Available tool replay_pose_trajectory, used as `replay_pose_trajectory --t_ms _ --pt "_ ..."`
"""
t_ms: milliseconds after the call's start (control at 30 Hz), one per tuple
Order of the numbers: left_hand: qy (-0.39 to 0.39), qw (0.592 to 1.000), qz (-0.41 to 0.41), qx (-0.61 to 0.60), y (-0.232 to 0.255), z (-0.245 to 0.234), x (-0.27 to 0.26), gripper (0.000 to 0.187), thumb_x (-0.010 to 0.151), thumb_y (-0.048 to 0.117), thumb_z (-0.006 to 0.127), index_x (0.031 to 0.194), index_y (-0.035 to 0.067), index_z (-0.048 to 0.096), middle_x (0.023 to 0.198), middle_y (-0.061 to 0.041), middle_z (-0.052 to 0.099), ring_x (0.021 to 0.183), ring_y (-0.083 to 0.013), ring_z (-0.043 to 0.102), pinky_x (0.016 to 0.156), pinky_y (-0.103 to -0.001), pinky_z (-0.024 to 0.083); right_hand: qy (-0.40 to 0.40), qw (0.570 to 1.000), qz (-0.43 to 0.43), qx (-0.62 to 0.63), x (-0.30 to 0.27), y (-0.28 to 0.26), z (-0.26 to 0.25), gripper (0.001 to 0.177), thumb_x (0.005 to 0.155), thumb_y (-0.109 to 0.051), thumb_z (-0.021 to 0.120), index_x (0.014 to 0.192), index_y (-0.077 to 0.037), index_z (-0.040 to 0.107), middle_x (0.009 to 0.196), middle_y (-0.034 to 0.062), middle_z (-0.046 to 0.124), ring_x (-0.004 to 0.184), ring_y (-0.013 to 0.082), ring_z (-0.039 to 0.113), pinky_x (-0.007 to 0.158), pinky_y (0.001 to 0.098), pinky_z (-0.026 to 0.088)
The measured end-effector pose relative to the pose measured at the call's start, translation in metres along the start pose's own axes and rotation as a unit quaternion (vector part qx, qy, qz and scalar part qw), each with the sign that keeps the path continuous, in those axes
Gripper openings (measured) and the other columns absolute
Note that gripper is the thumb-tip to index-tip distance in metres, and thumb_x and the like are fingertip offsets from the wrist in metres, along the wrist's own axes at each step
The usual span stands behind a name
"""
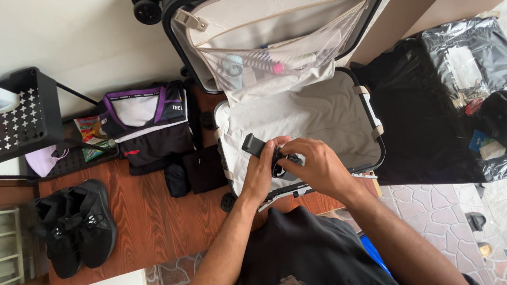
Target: The person packs a rolling suitcase on the floor. They place a spray bottle and a sponge into the lid compartments, handle a wallet and set it down, put a toothpaste tube into the suitcase, then assemble and adjust a small camera with a strap and place it near the suitcase.
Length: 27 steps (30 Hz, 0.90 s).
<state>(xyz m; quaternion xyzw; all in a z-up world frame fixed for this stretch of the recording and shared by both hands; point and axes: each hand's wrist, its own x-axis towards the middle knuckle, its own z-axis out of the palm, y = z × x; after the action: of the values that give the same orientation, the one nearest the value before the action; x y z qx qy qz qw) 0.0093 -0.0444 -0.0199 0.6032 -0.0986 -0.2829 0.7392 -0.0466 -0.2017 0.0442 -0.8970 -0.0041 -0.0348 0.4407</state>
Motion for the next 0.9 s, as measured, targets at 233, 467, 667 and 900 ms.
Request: replay_pose_trajectory --t_ms 233,467,667,900 --pt "0.029 0.997 -0.018 -0.065 0.004 0.003 0.017 0.056 0.110 0.040 0.035 0.134 -0.001 0.064 0.132 -0.012 0.068 0.120 -0.0187 0.061 0.105 -0.033 0.046 0.141 0.966 -0.153 -0.153 -0.003 -0.009 0.021 0.012 0.085 -0.013 0.078 0.089 -0.008 0.068 0.097 0.0058 0.073 0.089 0.0266 0.070 0.078 0.0398 0.047" --pt "-0.015 0.999 0.023 -0.045 0.009 -0.006 0.019 0.055 0.112 0.039 0.032 0.136 -0.002 0.061 0.136 -0.015 0.065 0.128 -0.0220 0.059 0.112 -0.035 0.044 0.064 0.996 0.044 0.031 0.013 -0.004 0.010 0.026 0.091 -0.015 0.075 0.116 -0.004 0.074 0.089 0.0096 0.067 0.076 0.0226 0.067 0.067 0.0355 0.051" --pt "-0.043 0.996 0.033 -0.077 0.012 -0.005 0.026 0.056 0.112 0.039 0.031 0.137 -0.002 0.059 0.143 -0.015 0.061 0.137 -0.0228 0.054 0.118 -0.036 0.040 0.132 0.978 -0.121 -0.110 0.016 -0.003 0.011 0.023 0.089 -0.018 0.079 0.106 -0.004 0.075 0.085 0.0075 0.065 0.074 0.0227 0.067 0.068 0.0360 0.052" --pt "-0.042 0.997 0.035 -0.050 0.019 -0.012 0.027 0.055 0.112 0.040 0.030 0.139 0.000 0.058 0.143 -0.013 0.061 0.136 -0.0231 0.054 0.118 -0.037 0.041 0.053 0.997 0.011 0.050 0.024 0.004 0.006 0.028 0.093 -0.014 0.076 0.119 -0.005 0.075 0.086 0.0061 0.065 0.069 0.0231 0.063 0.066 0.0360 0.052"
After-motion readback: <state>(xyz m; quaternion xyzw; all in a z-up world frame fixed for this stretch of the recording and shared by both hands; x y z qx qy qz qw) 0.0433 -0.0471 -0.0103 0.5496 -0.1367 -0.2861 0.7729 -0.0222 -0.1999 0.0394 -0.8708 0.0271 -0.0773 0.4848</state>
